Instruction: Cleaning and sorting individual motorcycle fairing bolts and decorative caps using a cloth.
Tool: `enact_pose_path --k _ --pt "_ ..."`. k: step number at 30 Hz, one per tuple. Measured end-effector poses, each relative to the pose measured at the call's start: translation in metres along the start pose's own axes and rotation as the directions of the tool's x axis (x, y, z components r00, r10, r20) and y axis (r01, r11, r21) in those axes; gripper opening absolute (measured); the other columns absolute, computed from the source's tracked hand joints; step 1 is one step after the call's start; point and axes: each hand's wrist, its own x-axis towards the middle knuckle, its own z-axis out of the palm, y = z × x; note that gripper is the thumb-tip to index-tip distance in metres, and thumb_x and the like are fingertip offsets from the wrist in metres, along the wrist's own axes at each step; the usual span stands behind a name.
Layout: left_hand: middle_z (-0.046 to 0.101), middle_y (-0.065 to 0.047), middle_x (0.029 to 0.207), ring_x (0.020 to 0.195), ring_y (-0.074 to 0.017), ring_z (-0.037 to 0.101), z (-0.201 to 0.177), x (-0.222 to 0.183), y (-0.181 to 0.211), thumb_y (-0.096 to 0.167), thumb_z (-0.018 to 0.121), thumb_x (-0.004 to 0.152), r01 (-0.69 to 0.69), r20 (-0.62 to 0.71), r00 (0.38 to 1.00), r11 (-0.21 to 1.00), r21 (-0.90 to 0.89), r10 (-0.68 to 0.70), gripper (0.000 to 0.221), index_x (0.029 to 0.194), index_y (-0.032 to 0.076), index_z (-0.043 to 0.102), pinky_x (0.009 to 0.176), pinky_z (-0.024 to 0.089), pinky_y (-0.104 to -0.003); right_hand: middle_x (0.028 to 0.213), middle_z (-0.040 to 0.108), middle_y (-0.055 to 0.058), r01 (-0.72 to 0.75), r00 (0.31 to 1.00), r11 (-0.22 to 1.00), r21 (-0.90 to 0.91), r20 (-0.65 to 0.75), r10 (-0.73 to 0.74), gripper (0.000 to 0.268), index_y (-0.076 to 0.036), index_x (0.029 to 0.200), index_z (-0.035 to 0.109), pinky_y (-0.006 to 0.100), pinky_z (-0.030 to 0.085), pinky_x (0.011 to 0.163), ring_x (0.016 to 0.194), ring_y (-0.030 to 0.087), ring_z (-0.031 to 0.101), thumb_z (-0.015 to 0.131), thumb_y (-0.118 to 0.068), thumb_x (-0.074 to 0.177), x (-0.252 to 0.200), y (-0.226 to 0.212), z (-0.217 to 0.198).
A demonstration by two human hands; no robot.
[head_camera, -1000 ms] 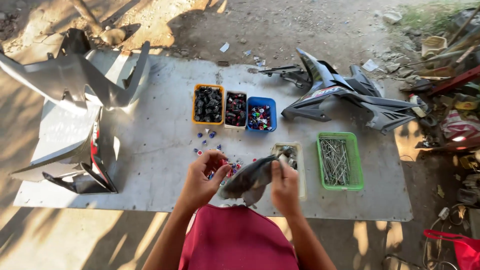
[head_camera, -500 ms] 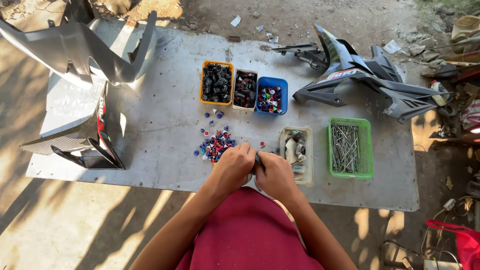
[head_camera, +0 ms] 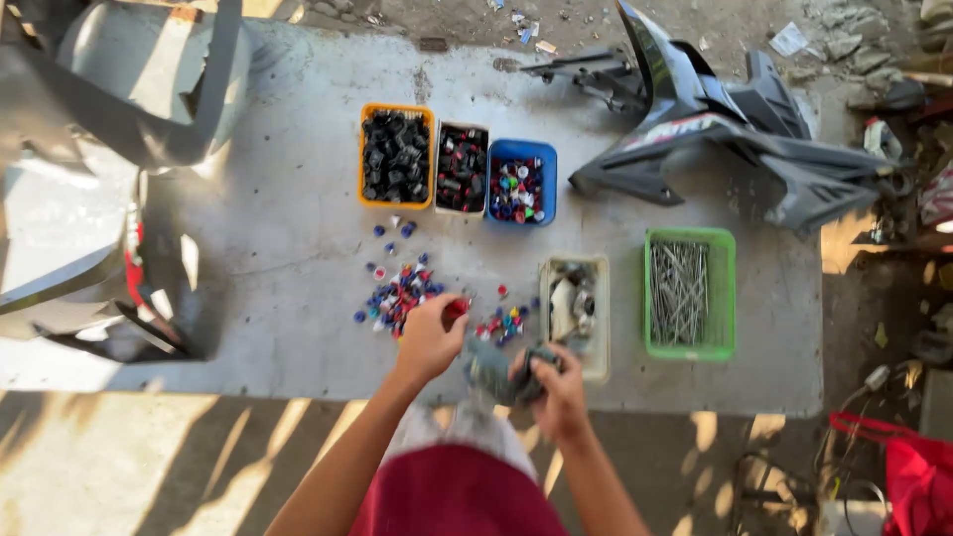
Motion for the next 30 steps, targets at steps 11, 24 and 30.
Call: enact_pose_path --k 11,24,30 --pt "0.077 -0.009 0.092 0.082 -0.0340 0.074 0.181 0.218 -0.132 0.032 0.074 0.083 0.138 -0.067 0.987 0.981 -0.137 -0.149 0.036 0.112 0.013 0.063 0.077 0.057 -0.043 0.083 0.050 0.007 -0.365 0.904 0.931 -0.006 -0.241 0.353 0.011 -0.013 0.104 0.045 0.029 0.039 0.062 0.067 0.013 0.045 0.049 -0.022 0.109 0.110 0.136 -0.068" --pt "0.057 -0.004 0.111 0.101 -0.0282 0.055 0.131 0.167 -0.301 0.044 0.082 0.084 0.275 -0.393 0.920 0.689 0.671 0.015 0.049 0.120 0.015 0.065 0.087 0.042 -0.043 0.080 0.054 0.019 -0.504 0.855 0.851 -0.151 -0.227 0.466 0.015 -0.010 0.112 0.046 0.037 0.040 0.058 0.062 0.021 0.050 0.036 -0.021 0.114 0.121 0.187 -0.079" --pt "0.064 -0.002 0.104 0.102 -0.0273 0.057 0.138 0.197 -0.329 0.027 0.078 0.081 0.138 -0.285 0.956 0.765 0.630 0.062 0.030 0.108 0.020 0.065 0.085 0.040 -0.042 0.093 0.069 0.019 -0.386 0.922 0.837 -0.388 -0.145 0.358 0.021 -0.002 0.129 0.047 0.035 0.050 0.064 0.069 0.017 0.059 0.044 -0.007 0.109 0.119 0.196 -0.070"
